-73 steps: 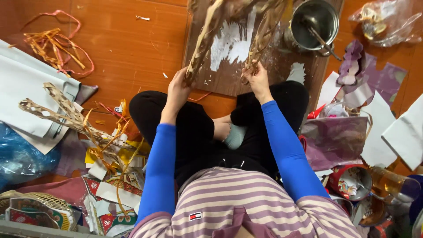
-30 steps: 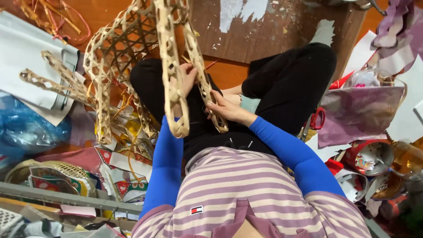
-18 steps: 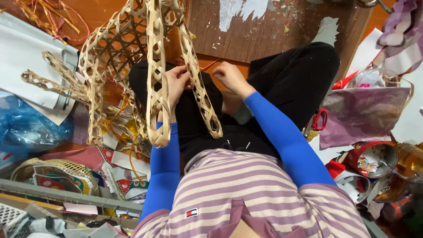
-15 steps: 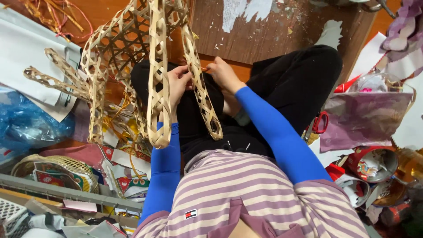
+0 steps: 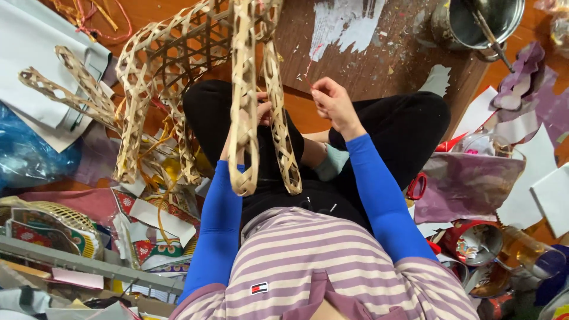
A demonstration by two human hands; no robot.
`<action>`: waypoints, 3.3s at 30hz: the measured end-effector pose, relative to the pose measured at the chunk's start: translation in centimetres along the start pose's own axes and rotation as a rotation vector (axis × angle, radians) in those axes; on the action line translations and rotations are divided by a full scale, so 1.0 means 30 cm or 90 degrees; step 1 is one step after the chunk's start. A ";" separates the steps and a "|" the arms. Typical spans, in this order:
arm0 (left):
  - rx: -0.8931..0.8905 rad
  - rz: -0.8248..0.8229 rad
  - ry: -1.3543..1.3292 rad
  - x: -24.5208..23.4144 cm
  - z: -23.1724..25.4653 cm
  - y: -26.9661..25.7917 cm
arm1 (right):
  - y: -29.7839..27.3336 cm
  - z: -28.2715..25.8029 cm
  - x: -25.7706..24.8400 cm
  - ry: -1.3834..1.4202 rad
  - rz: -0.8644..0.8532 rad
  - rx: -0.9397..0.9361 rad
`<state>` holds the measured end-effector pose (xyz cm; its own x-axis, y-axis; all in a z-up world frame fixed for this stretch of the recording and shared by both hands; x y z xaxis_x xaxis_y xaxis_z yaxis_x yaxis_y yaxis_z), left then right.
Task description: Constructing a bamboo giraffe figure by weaving strips and tying them with string
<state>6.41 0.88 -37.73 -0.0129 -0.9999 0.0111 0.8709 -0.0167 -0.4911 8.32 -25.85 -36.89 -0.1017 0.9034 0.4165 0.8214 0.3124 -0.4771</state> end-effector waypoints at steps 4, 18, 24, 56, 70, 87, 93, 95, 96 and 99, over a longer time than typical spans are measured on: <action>0.016 -0.026 -0.115 -0.002 0.145 -0.089 | -0.070 -0.025 0.035 -0.053 0.110 0.000; 0.204 -0.027 0.051 -0.034 0.180 -0.090 | -0.193 -0.230 0.231 -0.127 0.090 -0.047; 0.125 -0.019 0.006 -0.039 0.156 -0.088 | -0.145 -0.249 0.229 -0.297 0.175 -0.045; -0.068 0.272 -0.663 0.025 0.118 -0.053 | -0.043 -0.467 0.458 -0.804 0.097 -0.116; 0.093 0.095 -0.731 0.200 0.168 -0.037 | 0.066 -0.532 0.512 -1.084 0.062 -0.141; 0.237 0.137 -0.583 0.186 -0.003 -0.003 | 0.153 -0.404 0.526 -1.352 0.002 -0.048; 0.296 0.141 -0.506 0.200 -0.007 0.081 | 0.147 -0.411 0.579 -1.208 -0.027 0.085; 0.325 0.146 -0.471 0.211 0.000 0.122 | 0.144 -0.418 0.590 -1.199 -0.026 0.137; 0.327 0.144 -0.469 0.210 -0.017 0.096 | 0.152 -0.403 0.575 -1.197 -0.024 0.135; 0.358 0.148 -0.434 0.190 0.002 -0.021 | 0.147 -0.391 0.553 -1.274 -0.013 0.106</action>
<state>5.81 -4.80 -37.32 0.3302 -0.7566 0.5644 0.9285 0.3679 -0.0500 16.84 -12.93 -23.01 -0.5677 -0.1482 -0.8098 0.7744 0.2377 -0.5864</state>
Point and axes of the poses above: each hand's wrist, its own y-axis towards the middle knuckle, its own x-axis out of the palm, z = x × y, the point moved 2 cm from there along y, towards the middle knuckle, and after that the axes turned 8 degrees about x, right-handed, at the moved point
